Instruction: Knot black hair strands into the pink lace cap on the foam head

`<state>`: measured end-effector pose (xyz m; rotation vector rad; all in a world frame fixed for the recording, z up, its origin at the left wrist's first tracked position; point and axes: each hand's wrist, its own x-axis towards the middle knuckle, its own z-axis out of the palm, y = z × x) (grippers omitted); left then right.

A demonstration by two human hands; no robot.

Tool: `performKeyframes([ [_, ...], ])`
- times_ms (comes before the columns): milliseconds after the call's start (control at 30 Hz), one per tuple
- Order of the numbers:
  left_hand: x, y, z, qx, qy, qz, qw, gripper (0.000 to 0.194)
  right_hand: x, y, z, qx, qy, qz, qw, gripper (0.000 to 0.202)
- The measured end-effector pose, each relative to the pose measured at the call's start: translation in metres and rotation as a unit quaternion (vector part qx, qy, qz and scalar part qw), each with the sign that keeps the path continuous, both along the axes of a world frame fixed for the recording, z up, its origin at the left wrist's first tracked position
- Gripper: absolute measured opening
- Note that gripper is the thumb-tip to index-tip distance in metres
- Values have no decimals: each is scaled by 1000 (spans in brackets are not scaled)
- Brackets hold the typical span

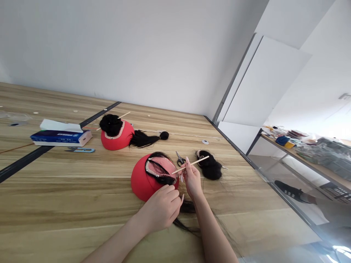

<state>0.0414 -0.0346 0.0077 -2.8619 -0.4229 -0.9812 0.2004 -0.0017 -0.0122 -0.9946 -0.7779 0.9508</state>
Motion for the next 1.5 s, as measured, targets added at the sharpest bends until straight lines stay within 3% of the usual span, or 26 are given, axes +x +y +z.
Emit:
performKeyframes([
  [267,1,-1,-4,13,11,-3,1000,27,-4,-1,5,17,-29,-47,998,47],
  [500,2,-1,-2,18,5,-3,1000,28,-3,-6,14,25,62,55,996,42],
  [733,2,-2,0,11,-2,3,1000,29,-1,-9,17,40,54,104,992,25],
  [1000,2,-1,-3,12,10,-3,1000,27,-7,-5,9,54,58,63,995,19],
  [1500,2,-1,-6,7,7,1,1000,24,-20,-3,5,58,31,-1,998,35],
])
